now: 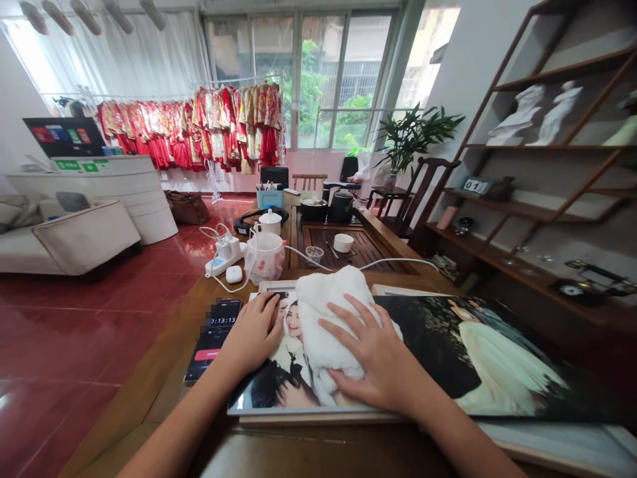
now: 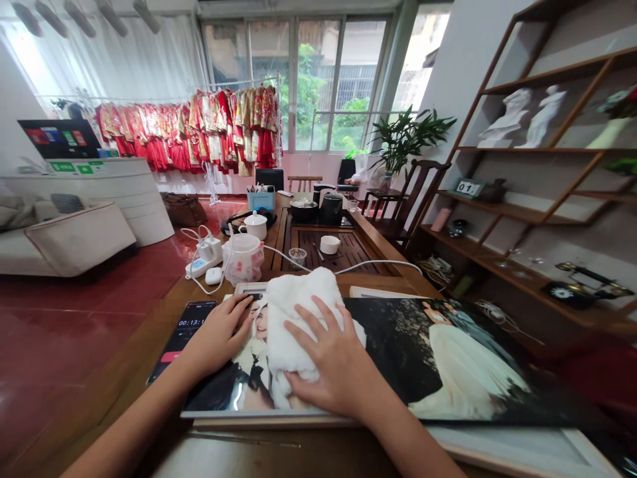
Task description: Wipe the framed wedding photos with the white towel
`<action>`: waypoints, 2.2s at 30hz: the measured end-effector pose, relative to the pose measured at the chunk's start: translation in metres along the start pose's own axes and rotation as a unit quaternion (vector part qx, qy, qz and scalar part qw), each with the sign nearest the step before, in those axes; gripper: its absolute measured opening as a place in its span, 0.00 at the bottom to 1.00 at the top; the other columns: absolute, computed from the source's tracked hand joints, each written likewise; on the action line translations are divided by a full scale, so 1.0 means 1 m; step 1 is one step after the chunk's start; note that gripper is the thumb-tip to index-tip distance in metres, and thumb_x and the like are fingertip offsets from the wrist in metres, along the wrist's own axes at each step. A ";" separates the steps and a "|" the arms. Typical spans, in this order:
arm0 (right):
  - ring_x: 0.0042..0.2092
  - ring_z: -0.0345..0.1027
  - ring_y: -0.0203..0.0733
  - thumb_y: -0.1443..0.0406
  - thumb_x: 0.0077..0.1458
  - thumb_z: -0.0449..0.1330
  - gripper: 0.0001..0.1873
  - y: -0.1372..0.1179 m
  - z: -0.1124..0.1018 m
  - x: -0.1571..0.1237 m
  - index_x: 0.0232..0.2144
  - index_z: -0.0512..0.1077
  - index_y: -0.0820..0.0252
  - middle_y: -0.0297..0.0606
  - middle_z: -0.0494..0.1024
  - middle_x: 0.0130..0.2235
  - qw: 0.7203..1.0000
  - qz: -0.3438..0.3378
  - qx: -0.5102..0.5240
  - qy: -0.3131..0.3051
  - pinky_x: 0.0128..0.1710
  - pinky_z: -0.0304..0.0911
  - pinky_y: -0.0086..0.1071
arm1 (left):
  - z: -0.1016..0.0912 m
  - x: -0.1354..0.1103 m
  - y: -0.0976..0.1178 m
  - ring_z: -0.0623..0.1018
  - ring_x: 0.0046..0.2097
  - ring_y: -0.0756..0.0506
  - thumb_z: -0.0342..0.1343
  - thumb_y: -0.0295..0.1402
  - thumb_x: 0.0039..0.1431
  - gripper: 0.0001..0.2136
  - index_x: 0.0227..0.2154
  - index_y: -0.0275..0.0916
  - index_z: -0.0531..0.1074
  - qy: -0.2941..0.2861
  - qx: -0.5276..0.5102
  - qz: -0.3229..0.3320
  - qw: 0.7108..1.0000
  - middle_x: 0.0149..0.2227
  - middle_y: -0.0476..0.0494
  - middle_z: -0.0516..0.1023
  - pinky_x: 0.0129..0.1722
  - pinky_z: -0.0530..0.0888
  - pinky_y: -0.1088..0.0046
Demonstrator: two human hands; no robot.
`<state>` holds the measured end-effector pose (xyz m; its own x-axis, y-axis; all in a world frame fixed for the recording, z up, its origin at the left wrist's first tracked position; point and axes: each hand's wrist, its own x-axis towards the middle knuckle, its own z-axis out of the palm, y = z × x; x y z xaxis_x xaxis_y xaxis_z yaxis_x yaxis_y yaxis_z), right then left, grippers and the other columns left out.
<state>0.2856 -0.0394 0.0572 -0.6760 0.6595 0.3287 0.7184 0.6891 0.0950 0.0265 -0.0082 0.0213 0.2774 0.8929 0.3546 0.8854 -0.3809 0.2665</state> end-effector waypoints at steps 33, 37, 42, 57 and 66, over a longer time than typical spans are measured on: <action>0.66 0.43 0.61 0.49 0.52 0.57 0.36 -0.002 -0.005 -0.002 0.62 0.60 0.48 0.42 0.60 0.65 0.998 -0.041 0.041 -0.025 0.59 0.40 0.59 | -0.002 0.000 0.001 0.67 0.60 0.38 0.45 0.37 0.68 0.19 0.57 0.37 0.65 0.010 -0.023 0.002 1.000 0.59 0.37 0.67 0.60 0.64 0.55; 0.65 0.46 0.62 0.52 0.51 0.58 0.34 0.004 -0.003 -0.001 0.60 0.63 0.49 0.42 0.61 0.64 1.000 -0.001 0.023 -0.015 0.58 0.42 0.60 | 0.000 0.000 0.000 0.66 0.61 0.37 0.45 0.38 0.67 0.20 0.58 0.36 0.65 0.004 -0.023 -0.003 1.000 0.60 0.35 0.66 0.60 0.64 0.55; 0.65 0.45 0.64 0.56 0.50 0.58 0.33 0.007 0.002 0.000 0.60 0.64 0.51 0.44 0.61 0.64 0.999 0.036 0.002 -0.003 0.57 0.43 0.61 | 0.001 0.000 0.000 0.67 0.61 0.37 0.45 0.38 0.67 0.20 0.58 0.38 0.65 0.011 -0.025 0.000 1.000 0.60 0.36 0.66 0.60 0.64 0.54; 0.66 0.42 0.62 0.55 0.46 0.58 0.39 -0.004 -0.005 -0.001 0.62 0.60 0.46 0.39 0.57 0.66 0.997 -0.020 0.064 -0.050 0.59 0.39 0.60 | -0.003 0.001 0.001 0.67 0.60 0.38 0.44 0.36 0.67 0.18 0.57 0.38 0.65 0.005 -0.024 0.010 1.000 0.59 0.36 0.66 0.60 0.64 0.55; 0.65 0.45 0.63 0.57 0.50 0.57 0.33 0.006 0.001 0.000 0.59 0.64 0.48 0.41 0.62 0.64 0.998 0.055 0.006 -0.001 0.56 0.44 0.62 | 0.000 0.000 -0.001 0.66 0.61 0.38 0.44 0.38 0.68 0.20 0.58 0.36 0.65 0.004 -0.018 0.002 1.000 0.60 0.36 0.66 0.61 0.63 0.56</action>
<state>0.2901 -0.0348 0.0565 -0.5932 0.7323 0.3343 0.7865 0.6159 0.0464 0.0257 -0.0084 0.0211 0.2771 0.8896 0.3632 0.8706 -0.3924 0.2969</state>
